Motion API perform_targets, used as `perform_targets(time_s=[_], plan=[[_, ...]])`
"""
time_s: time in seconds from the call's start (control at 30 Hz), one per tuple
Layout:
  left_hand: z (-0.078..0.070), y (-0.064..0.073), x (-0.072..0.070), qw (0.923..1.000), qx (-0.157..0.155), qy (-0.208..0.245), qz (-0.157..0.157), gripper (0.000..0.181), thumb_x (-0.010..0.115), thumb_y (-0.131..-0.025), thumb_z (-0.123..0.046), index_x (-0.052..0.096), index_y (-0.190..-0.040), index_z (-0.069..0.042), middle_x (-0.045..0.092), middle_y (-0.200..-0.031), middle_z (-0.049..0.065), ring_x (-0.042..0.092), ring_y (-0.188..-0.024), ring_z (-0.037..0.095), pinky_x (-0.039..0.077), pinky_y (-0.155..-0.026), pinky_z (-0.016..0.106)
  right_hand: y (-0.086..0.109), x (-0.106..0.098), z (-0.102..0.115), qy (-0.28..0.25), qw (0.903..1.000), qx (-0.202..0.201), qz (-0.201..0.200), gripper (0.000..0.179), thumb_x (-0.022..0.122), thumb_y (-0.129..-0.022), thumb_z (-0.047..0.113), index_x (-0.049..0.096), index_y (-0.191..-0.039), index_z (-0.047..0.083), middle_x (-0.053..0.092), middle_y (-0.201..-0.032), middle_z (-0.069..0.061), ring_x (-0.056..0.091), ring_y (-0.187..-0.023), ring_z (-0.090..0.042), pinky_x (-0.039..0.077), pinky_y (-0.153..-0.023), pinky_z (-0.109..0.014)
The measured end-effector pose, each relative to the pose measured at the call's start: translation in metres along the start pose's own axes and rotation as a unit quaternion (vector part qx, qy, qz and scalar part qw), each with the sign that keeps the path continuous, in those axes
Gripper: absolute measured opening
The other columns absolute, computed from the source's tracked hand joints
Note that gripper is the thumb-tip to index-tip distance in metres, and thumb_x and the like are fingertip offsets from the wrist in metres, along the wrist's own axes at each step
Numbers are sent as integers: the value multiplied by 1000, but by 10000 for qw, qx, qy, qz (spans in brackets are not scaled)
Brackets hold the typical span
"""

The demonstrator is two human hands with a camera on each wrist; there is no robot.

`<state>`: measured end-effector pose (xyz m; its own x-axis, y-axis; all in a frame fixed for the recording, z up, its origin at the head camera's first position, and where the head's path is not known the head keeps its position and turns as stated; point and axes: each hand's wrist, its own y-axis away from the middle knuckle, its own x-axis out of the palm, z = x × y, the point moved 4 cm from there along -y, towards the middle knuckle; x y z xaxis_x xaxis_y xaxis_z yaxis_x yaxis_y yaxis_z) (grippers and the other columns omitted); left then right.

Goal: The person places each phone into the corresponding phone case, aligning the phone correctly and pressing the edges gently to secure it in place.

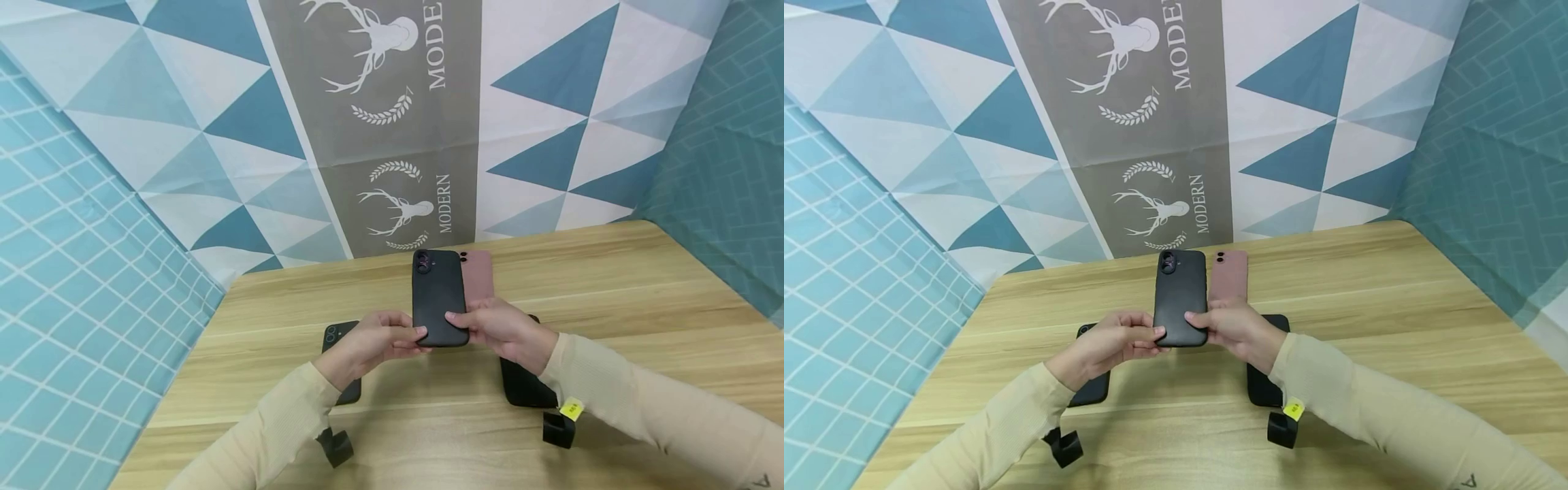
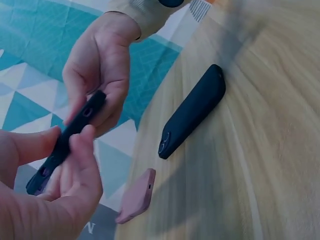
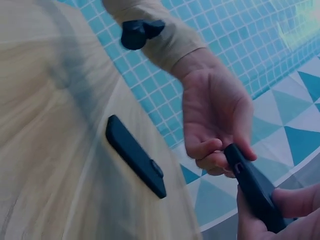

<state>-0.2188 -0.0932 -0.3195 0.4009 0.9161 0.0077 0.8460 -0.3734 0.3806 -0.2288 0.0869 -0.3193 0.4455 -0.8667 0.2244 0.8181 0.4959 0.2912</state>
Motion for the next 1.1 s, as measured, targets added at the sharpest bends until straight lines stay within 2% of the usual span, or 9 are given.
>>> perform_targets(time_s=[0.1,0.2,0.3,0.43,0.6,0.77,0.93,1.1], plan=[[-3,1,0,9997,28,-200,101,28,59,-93,-10,59,-115,8,70,-99,10,70,-85,10,56,-92,34,3,1,-3,41,10000,-53,55,48,54,-97,11,42,-136,-14,72,-104,0,68,-89,-3,55,-81,-18],[-9,3,-2,9995,156,-271,-67,38,58,-94,-11,54,-125,10,68,-114,15,69,-89,8,54,-96,34,7,5,-5,281,9995,-114,119,47,55,-97,13,44,-137,-11,71,-114,-8,69,-92,-5,55,-85,-21],[-14,4,-5,9983,315,-308,-374,37,59,-94,-10,56,-124,10,69,-110,13,68,-85,7,55,-94,32,10,9,-7,458,9987,-153,179,47,57,-96,14,46,-136,-8,68,-121,-11,70,-95,-7,55,-88,-23],[-15,7,-6,9964,351,-323,-699,33,62,-92,-8,59,-119,11,71,-96,7,69,-78,7,58,-88,32,12,12,-7,508,9980,-152,349,47,58,-96,14,48,-134,-10,70,-117,-11,70,-94,-8,56,-88,-24],[-14,9,-8,9956,315,-101,-875,34,64,-90,-7,60,-119,10,72,-104,13,70,-78,8,59,-85,32,11,13,-4,524,9977,5,437,46,56,-96,13,46,-135,-11,69,-119,-13,70,-95,-10,56,-89,-25],[-13,10,-7,9963,359,-1,-775,33,64,-89,-7,62,-117,12,74,-94,6,70,-75,7,59,-83,32,8,9,2,522,9985,7,161,45,56,-97,17,48,-134,-7,71,-115,-7,70,-98,-11,54,-94,-29],[-7,11,-2,9981,342,-126,-495,31,64,-90,-11,64,-112,12,72,-82,-2,70,-74,7,59,-83,32,9,3,4,633,9979,-148,-35,34,58,-97,19,58,-122,-4,74,-102,0,71,-94,-12,53,-98,-34],[-9,14,0,9973,444,-438,-400,33,63,-93,-17,64,-111,10,74,-87,3,71,-75,10,59,-86,34,15,2,0,753,9967,-280,79,25,60,-95,19,63,-111,0,74,-98,2,71,-93,-12,51,-99,-36]])
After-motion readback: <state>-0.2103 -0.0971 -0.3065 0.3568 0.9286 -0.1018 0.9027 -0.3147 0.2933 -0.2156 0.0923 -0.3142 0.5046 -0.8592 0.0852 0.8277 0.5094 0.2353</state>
